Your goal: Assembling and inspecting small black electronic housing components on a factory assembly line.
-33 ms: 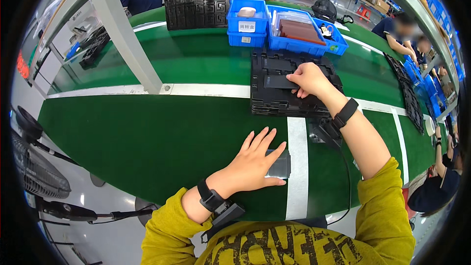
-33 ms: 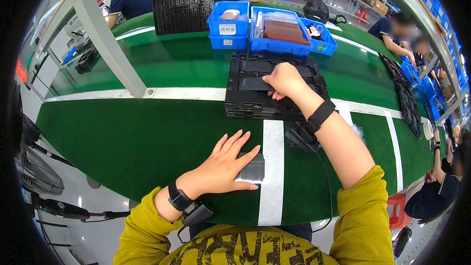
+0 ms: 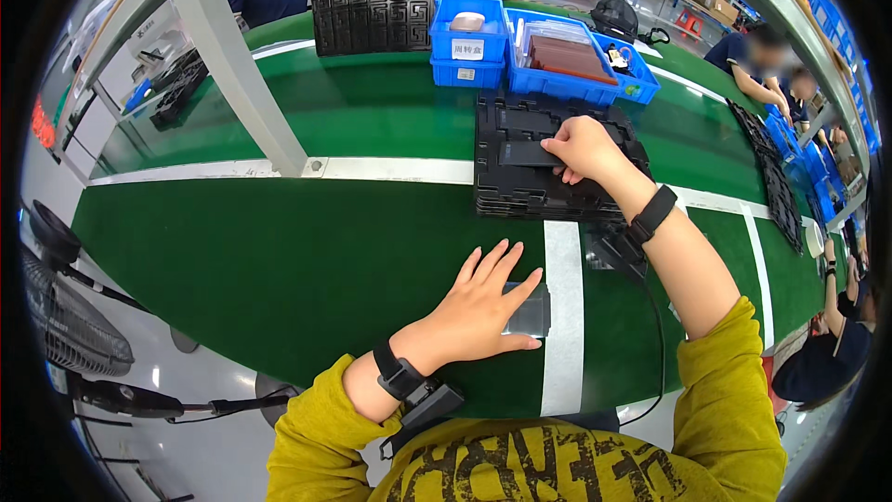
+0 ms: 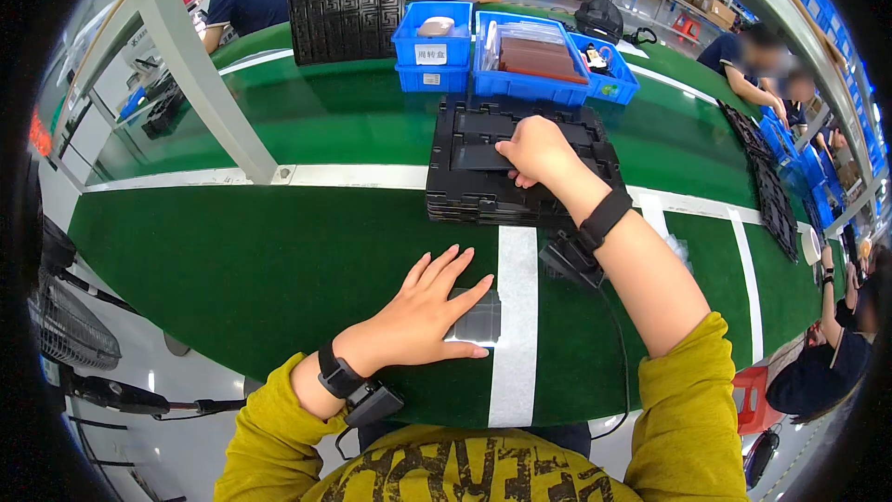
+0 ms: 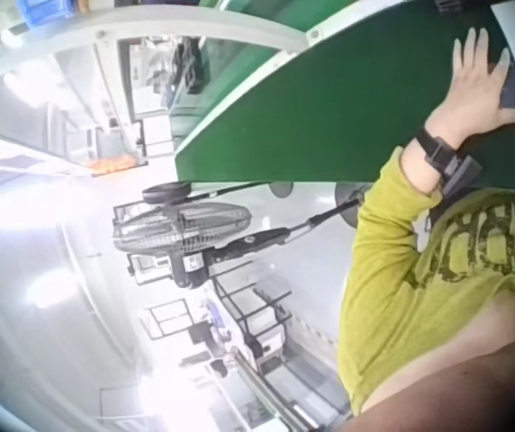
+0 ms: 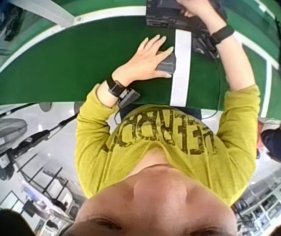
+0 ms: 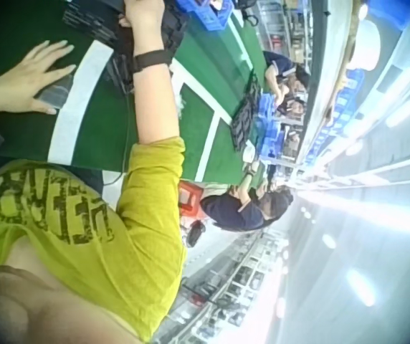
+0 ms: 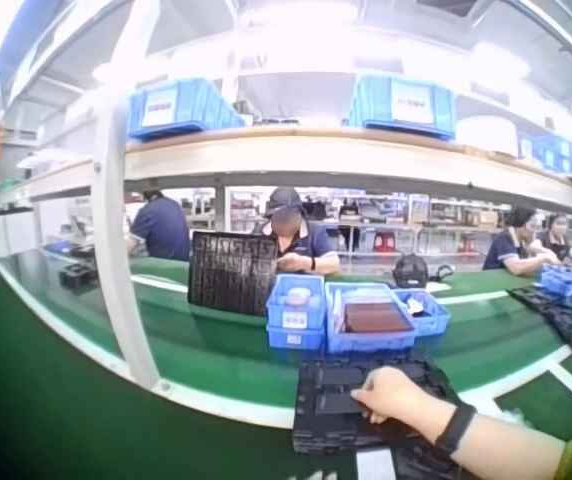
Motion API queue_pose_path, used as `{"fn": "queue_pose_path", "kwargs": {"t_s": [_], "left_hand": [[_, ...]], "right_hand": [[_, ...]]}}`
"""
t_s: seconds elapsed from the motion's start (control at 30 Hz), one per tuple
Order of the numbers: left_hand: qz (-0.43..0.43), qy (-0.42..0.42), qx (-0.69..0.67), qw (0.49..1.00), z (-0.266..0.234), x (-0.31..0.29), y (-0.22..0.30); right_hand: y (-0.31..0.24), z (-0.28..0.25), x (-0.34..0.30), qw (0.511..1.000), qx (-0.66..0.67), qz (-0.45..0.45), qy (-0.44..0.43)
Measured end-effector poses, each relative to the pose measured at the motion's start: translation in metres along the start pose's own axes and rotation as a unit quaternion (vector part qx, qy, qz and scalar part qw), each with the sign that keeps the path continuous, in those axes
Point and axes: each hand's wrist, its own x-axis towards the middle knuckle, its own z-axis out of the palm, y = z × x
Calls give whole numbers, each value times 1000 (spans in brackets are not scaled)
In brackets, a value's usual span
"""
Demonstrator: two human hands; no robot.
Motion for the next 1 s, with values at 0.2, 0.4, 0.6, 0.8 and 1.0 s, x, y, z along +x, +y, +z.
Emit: {"fn": "queue_pose_path", "kwargs": {"t_s": [0.2, 0.4, 0.6, 0.8, 1.0], "left_hand": [[0, 15, -5, 1000, 1, 3, -1], [-6, 27, -16, 999, 4, 2, 1], [-16, 70, -40, 997, 6, 6, 1], [-20, 116, -68, 991, 5, 9, 0], [-76, 131, -260, 954, -7, 12, 4]], "right_hand": [[2, 9, 7, 923, -335, -132, 135], [-9, -8, -44, 964, -248, -98, 27], [35, 6, -132, 950, 53, 42, -305], [69, 33, -145, 933, 329, 34, -141], [67, 23, -154, 912, 383, -3, -146]]}}
